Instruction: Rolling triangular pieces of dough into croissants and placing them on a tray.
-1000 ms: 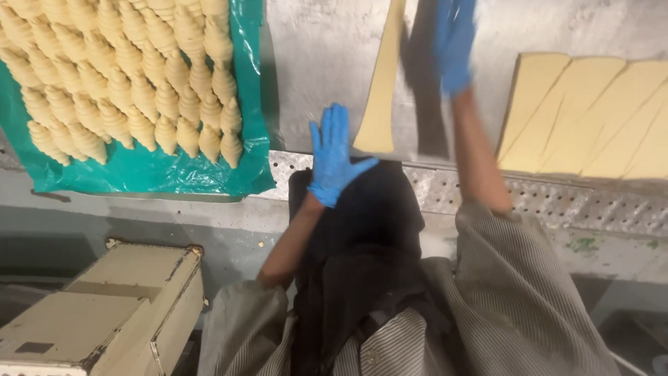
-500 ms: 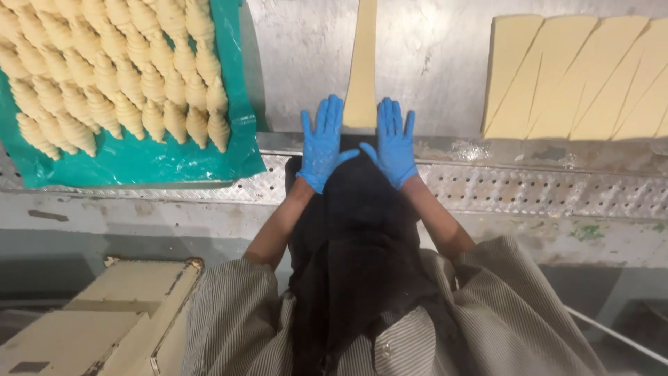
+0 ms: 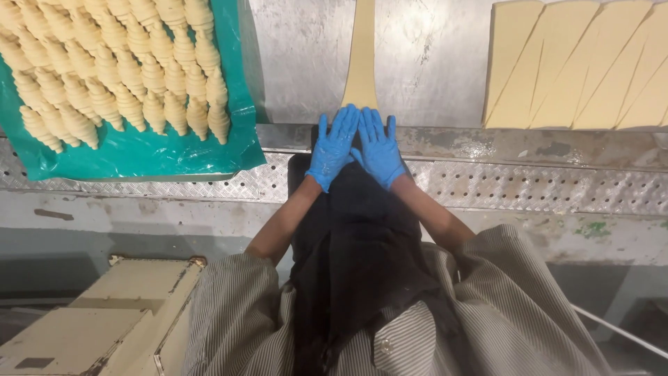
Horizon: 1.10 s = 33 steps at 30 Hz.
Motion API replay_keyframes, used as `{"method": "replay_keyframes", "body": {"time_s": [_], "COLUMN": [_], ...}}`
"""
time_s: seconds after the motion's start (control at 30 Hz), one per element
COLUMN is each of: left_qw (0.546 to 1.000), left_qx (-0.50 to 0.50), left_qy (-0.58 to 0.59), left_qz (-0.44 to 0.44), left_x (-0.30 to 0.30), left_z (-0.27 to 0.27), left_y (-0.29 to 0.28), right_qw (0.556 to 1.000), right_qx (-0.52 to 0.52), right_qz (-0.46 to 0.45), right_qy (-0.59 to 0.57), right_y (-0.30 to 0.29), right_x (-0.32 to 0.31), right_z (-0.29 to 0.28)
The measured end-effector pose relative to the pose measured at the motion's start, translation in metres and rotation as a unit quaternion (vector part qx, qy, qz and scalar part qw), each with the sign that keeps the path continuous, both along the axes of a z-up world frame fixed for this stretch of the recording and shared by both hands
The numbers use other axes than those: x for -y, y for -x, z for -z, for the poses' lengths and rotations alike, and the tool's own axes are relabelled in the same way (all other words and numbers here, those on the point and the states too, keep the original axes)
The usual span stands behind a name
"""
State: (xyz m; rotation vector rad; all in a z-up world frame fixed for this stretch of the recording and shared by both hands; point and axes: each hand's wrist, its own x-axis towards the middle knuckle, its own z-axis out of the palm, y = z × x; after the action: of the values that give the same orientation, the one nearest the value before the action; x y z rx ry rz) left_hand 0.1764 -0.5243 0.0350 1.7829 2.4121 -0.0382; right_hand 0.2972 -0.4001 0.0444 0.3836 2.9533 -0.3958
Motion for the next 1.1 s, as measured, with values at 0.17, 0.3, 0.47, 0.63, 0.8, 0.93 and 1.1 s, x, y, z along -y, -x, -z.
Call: {"method": "replay_keyframes", "body": {"time_s": [0.17, 0.3, 0.47, 0.63, 0.8, 0.93, 1.1], "left_qw": [0.999, 0.999, 0.996, 0.997, 0.997, 0.997, 0.998], "left_qx": [0.0, 0.003, 0.072, 0.064, 0.014, 0.054, 0.04], "left_qy": [-0.052, -0.043, -0.059, -0.025, -0.053, -0.049, -0.018], "left_qz": [-0.015, -0.012, -0.015, -0.025, -0.05, -0.041, -0.038], "left_x": [-0.008, -0.02, -0.016, -0.027, -0.037, -0.033, -0.042], "left_z": [0.014, -0.008, -0.02, -0.017, -0.019, -0.032, -0.032], "left_y": [0.005, 0.019, 0.022, 0.021, 0.022, 0.02, 0.026], "right_qw": [0.999, 0.999, 0.994, 0.996, 0.996, 0.994, 0.997], "right_qx": [-0.01, 0.001, -0.08, -0.074, -0.071, -0.085, -0.056], "right_qz": [0.03, 0.04, 0.049, 0.029, 0.036, 0.023, 0.018], "right_qy": [0.005, 0.032, 0.064, 0.044, 0.033, 0.067, 0.047], "right_y": [0.014, 0.023, 0.017, 0.019, 0.029, 0.023, 0.031], "right_x": [-0.003, -0.011, -0.016, -0.02, -0.029, -0.03, -0.039], "right_z": [-0.003, -0.009, -0.013, -0.001, -0.009, -0.012, -0.008]}}
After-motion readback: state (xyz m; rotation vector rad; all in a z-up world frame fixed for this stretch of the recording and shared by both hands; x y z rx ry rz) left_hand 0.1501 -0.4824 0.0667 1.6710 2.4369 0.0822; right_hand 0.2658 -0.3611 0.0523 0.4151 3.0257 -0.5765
